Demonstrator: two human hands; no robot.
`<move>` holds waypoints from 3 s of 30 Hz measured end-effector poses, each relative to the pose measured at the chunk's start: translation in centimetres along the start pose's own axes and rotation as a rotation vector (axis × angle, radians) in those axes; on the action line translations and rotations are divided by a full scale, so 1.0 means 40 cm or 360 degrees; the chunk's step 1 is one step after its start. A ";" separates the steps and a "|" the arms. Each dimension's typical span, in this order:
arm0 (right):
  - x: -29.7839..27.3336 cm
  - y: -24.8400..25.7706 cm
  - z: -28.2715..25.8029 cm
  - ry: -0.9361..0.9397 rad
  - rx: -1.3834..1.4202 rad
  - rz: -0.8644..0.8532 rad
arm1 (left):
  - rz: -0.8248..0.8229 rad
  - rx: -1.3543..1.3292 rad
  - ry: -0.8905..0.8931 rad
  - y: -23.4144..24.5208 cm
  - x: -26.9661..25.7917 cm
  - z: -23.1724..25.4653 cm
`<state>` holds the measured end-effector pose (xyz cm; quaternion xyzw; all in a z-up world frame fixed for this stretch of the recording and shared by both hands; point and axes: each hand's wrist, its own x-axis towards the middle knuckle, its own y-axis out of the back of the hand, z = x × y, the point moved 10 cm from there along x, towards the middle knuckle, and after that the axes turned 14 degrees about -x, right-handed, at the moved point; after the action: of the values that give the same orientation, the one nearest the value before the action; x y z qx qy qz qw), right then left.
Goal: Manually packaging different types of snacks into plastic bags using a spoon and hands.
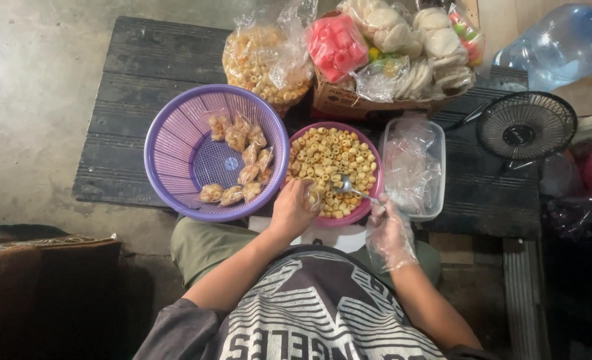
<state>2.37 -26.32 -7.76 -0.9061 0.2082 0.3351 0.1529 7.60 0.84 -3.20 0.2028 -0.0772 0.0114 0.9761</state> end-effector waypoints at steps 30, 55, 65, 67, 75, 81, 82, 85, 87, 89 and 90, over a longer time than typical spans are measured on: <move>-0.118 0.061 -0.092 0.0411 -0.0687 0.0448 | -0.0065 -0.1862 0.0597 0.007 0.054 0.009; 0.057 0.030 0.066 0.0130 -0.0301 0.0131 | -0.0070 -0.1000 0.0775 0.078 -0.007 0.014; 0.159 0.105 0.147 -0.0111 -0.0383 -0.0068 | -0.0134 -0.0593 0.0839 0.063 -0.006 0.013; 0.159 0.097 0.147 -0.0112 -0.0358 -0.0028 | -0.0131 -0.0580 0.0824 0.066 -0.004 0.025; 0.060 0.053 0.077 0.0028 -0.0184 0.0288 | -0.0157 -0.0373 0.0803 0.041 -0.008 -0.037; 0.038 0.065 0.043 0.0063 -0.0066 0.0141 | -0.0178 -0.0175 0.0644 0.001 0.009 -0.034; 0.011 0.061 0.030 -0.0006 0.0056 0.0130 | -0.0176 -0.0140 0.0547 -0.003 0.018 -0.019; -0.002 0.089 -0.013 0.0100 0.0090 0.0234 | -0.0160 -0.0018 0.0318 -0.034 0.034 -0.017; -0.064 0.077 -0.080 0.0279 0.0005 0.0351 | -0.0148 0.0068 0.0183 -0.060 0.040 -0.033; -0.199 -0.012 -0.188 0.0482 -0.0096 0.0263 | -0.0117 0.0254 -0.0206 -0.086 0.044 -0.013; -0.227 -0.035 -0.212 0.0485 -0.0095 0.0269 | -0.0120 0.0250 -0.0209 -0.103 0.047 -0.023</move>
<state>1.42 -26.14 4.72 -0.9298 0.2944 0.2115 0.0638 9.82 -2.57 -5.37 0.2817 -0.1323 -0.0328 0.9498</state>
